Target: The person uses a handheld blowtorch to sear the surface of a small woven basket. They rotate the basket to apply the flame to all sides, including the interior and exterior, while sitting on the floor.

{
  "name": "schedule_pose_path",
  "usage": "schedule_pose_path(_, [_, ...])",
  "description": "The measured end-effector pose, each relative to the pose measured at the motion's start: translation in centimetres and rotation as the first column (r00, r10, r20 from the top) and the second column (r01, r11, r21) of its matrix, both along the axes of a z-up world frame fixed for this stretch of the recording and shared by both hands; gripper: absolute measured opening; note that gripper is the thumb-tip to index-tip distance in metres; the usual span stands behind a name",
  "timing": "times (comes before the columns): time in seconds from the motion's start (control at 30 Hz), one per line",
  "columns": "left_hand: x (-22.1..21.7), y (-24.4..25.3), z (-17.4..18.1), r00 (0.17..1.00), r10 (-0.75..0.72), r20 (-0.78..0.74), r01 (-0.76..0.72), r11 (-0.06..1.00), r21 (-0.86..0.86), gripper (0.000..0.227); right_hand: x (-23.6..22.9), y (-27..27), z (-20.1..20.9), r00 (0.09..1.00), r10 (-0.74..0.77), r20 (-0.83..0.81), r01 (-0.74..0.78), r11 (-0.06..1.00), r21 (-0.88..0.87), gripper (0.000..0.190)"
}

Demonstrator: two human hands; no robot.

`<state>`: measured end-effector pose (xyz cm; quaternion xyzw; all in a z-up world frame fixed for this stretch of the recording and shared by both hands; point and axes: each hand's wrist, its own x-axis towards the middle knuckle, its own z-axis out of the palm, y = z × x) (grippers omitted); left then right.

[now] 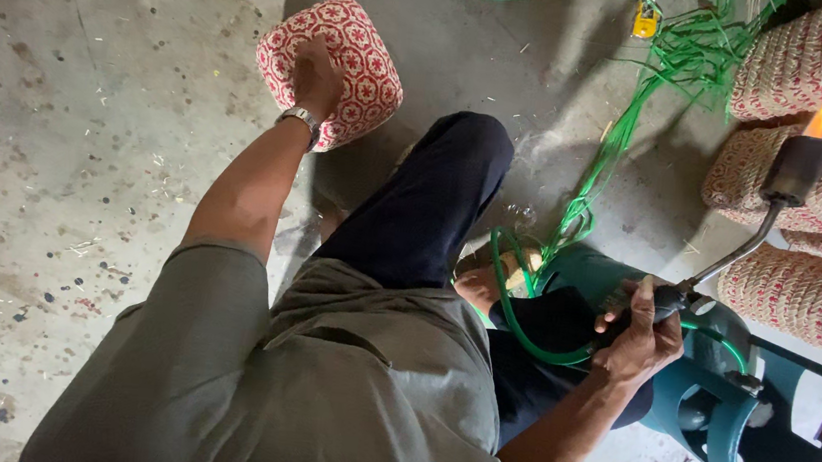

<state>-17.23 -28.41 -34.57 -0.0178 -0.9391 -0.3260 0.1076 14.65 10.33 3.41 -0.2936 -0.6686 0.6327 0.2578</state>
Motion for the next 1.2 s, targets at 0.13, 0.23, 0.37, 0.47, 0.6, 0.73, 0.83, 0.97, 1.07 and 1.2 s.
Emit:
schedule_pose_path(0.13, [0.7, -0.5, 4.5, 0.959, 0.044, 0.280, -0.045, 0.999, -0.004, 0.070, -0.1, -0.2, 0.0, 1.000, 0.014, 0.010, -0.014, 0.999, 0.032, 0.018])
schedule_pose_path(0.23, [2.6, -0.1, 8.4, 0.972, 0.112, 0.207, -0.084, 0.986, -0.141, 0.110, -0.3, -0.1, 0.0, 1.000, -0.011, 0.014, 0.010, 0.999, 0.042, 0.016])
schedule_pose_path(0.37, [4.2, -0.1, 9.8, 0.966, 0.044, 0.253, -0.029, 0.998, -0.062, 0.133, -0.6, -0.2, 0.0, 0.999, -0.023, 0.033, 0.022, 0.999, 0.030, 0.014])
schedule_pose_path(0.47, [5.7, 0.4, 7.4, 0.955, 0.004, 0.298, 0.016, 0.998, -0.066, 0.118, -0.7, -0.5, -0.1, 0.998, -0.029, 0.059, 0.027, 0.999, 0.030, 0.016])
schedule_pose_path(0.6, [6.6, 1.0, 3.5, 0.997, -0.071, -0.026, 0.054, 0.907, -0.417, 0.094, -0.9, -0.7, -0.2, 0.999, -0.017, 0.040, 0.016, 1.000, 0.019, 0.016])
schedule_pose_path(0.73, [7.0, 0.7, 3.1, 0.993, -0.103, 0.061, 0.118, 0.933, -0.340, 0.086, -1.0, -0.8, -0.5, 0.998, -0.018, 0.066, 0.016, 0.999, 0.033, 0.019])
schedule_pose_path(0.83, [6.9, 0.3, 5.5, 0.986, -0.161, 0.052, 0.170, 0.943, -0.285, 0.088, -1.0, -0.9, -0.5, 0.995, -0.034, 0.089, 0.032, 0.999, 0.032, 0.019])
schedule_pose_path(0.97, [6.2, -0.2, 8.0, 0.987, -0.157, 0.023, 0.157, 0.954, -0.254, 0.066, -0.7, -0.9, -0.6, 0.991, -0.044, 0.124, 0.035, 0.996, 0.077, 0.020])
schedule_pose_path(1.07, [5.2, -1.1, 7.8, 0.988, -0.129, 0.082, 0.124, 0.990, 0.066, 0.077, -0.4, -1.0, -0.5, 0.994, -0.040, 0.101, 0.034, 0.998, 0.059, 0.019])
schedule_pose_path(1.2, [3.6, -2.0, 6.1, 0.977, -0.171, -0.128, 0.165, 0.985, -0.059, 0.065, -0.2, -0.9, -0.7, 0.995, -0.039, 0.096, 0.032, 0.997, 0.066, 0.017])
